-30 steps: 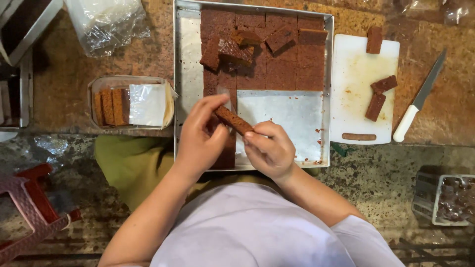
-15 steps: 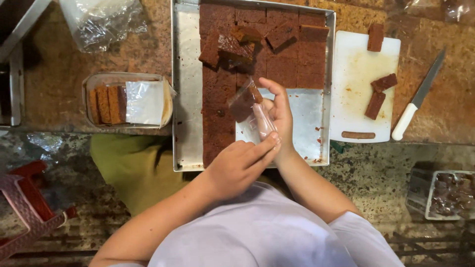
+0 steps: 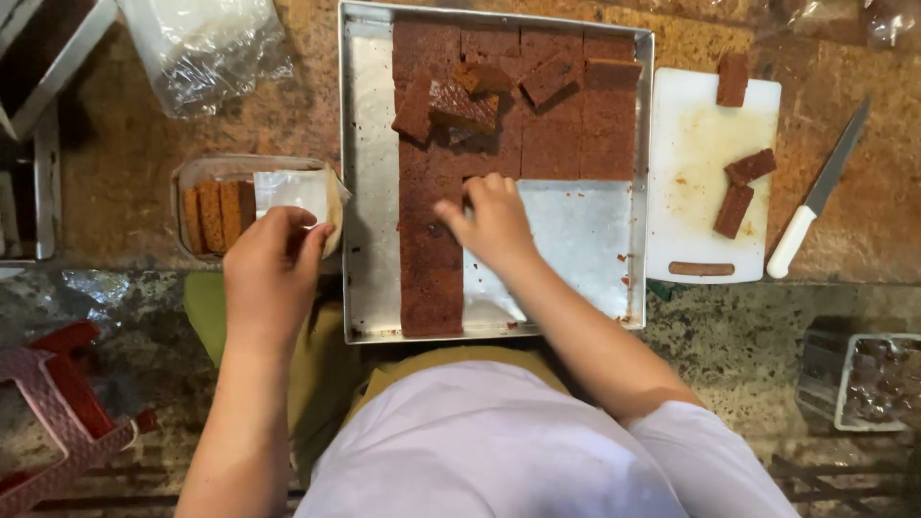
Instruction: The person places squares of brownie into individual plastic sleeves by hand, picking each piece from a metal tray and sliding it into a sleeve.
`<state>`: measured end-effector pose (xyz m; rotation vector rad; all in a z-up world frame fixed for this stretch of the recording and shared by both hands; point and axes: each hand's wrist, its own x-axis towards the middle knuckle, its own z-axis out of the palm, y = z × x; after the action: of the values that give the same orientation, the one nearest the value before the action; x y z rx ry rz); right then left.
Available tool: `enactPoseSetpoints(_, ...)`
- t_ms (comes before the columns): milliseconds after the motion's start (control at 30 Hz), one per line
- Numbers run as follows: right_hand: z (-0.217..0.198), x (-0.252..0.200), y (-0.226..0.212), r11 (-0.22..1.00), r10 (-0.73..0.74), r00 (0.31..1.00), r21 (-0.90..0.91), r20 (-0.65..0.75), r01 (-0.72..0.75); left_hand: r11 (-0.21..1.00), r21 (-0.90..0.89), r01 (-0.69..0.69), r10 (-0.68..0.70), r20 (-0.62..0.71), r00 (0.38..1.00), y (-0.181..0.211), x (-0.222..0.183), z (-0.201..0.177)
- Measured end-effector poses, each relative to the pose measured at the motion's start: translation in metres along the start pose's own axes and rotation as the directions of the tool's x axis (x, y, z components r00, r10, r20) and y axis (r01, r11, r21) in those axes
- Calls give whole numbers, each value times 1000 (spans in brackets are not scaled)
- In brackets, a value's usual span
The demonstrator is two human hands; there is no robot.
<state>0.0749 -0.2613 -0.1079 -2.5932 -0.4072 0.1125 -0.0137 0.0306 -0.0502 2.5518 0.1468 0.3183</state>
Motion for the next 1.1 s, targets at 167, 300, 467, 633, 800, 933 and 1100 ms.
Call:
enactPoseSetpoints(167, 6, 7, -28, 971, -75, 986, 214, -148, 106, 958, -283, 50, -44, 27, 999, 17, 12, -17)
enactPoseSetpoints(300, -13, 14, -62, 855, -36, 981, 502, -192, 130, 970, -243, -1, -9, -41, 999, 22, 15, -20)
enactPoseSetpoints(467, -59, 3, -45, 780, -101, 981, 599, -165, 181, 982, -111, 154, -123, 248, 961, 35, 15, -32)
enactPoseSetpoints(633, -81, -30, -48, 920, -179, 978, 371, 108, 127, 996, -72, 60, -45, 187, 981, 18, 12, -18)
enactPoseSetpoints(800, -63, -43, -25, 907, -73, 983, 420, 169, -5, 977, -94, 192, -155, 307, 939, 5, 11, -18)
enactPoseSetpoints(933, -55, -40, -26, 771, 72, 997, 636, -22, -42, 922, -189, 337, -288, 248, 925, -14, 8, -2)
enactPoseSetpoints(1100, -60, -43, -52, 615, 90, 861, 708, -501, 347, 846, -475, 243, -115, 283, 952, 61, 9, -30)
